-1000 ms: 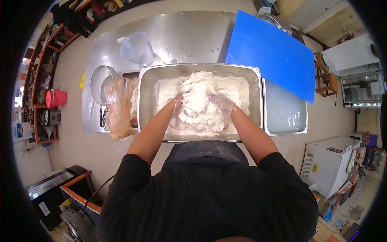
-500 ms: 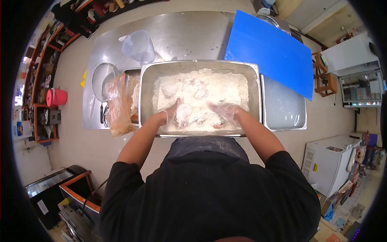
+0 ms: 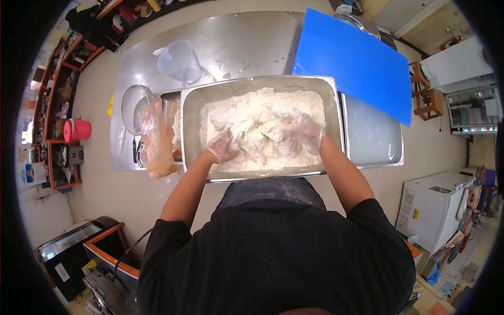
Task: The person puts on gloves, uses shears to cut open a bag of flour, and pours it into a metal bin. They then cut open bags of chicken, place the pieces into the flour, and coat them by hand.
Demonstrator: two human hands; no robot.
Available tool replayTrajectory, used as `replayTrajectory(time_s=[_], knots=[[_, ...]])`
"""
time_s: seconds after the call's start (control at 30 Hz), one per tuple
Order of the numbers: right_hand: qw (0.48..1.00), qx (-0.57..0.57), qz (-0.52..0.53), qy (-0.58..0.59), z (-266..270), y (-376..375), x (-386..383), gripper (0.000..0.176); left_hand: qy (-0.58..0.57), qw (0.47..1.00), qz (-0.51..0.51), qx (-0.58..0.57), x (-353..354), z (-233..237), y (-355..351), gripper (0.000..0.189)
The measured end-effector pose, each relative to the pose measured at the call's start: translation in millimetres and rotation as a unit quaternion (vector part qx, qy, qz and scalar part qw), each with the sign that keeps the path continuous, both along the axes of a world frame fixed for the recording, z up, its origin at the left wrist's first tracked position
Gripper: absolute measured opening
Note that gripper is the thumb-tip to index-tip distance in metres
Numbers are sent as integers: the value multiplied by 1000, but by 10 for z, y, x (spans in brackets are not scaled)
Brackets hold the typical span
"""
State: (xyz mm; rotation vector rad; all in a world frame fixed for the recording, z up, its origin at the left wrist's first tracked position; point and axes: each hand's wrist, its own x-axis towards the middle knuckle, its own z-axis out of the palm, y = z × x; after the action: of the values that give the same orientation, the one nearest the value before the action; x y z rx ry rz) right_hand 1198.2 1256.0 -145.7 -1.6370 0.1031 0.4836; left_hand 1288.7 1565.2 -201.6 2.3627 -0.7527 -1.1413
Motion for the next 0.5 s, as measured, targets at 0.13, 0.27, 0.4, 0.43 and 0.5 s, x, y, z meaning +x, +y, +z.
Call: replayTrajectory(time_s=[0.13, 0.27, 0.4, 0.43, 0.5], knots=[[987, -157, -4, -22, -1107, -435, 137, 81, -91, 957, 206, 181, 258, -379, 81, 117], [966, 100, -129, 200, -295, 148, 428, 82, -52, 967, 242, 68, 772, -721, -32, 110], [981, 73, -29, 177, -591, 365, 668, 80, 35, 991, 123, 33, 1256, -1871, -65, 115], [986, 78, 6, 149, -455, 413, 685, 79, 62, 989, 131, -1, 1064, -1302, -174, 107], [975, 81, 12, 206, -443, 485, 565, 77, 158, 966, 203, -38, 666, -60, -430, 87]])
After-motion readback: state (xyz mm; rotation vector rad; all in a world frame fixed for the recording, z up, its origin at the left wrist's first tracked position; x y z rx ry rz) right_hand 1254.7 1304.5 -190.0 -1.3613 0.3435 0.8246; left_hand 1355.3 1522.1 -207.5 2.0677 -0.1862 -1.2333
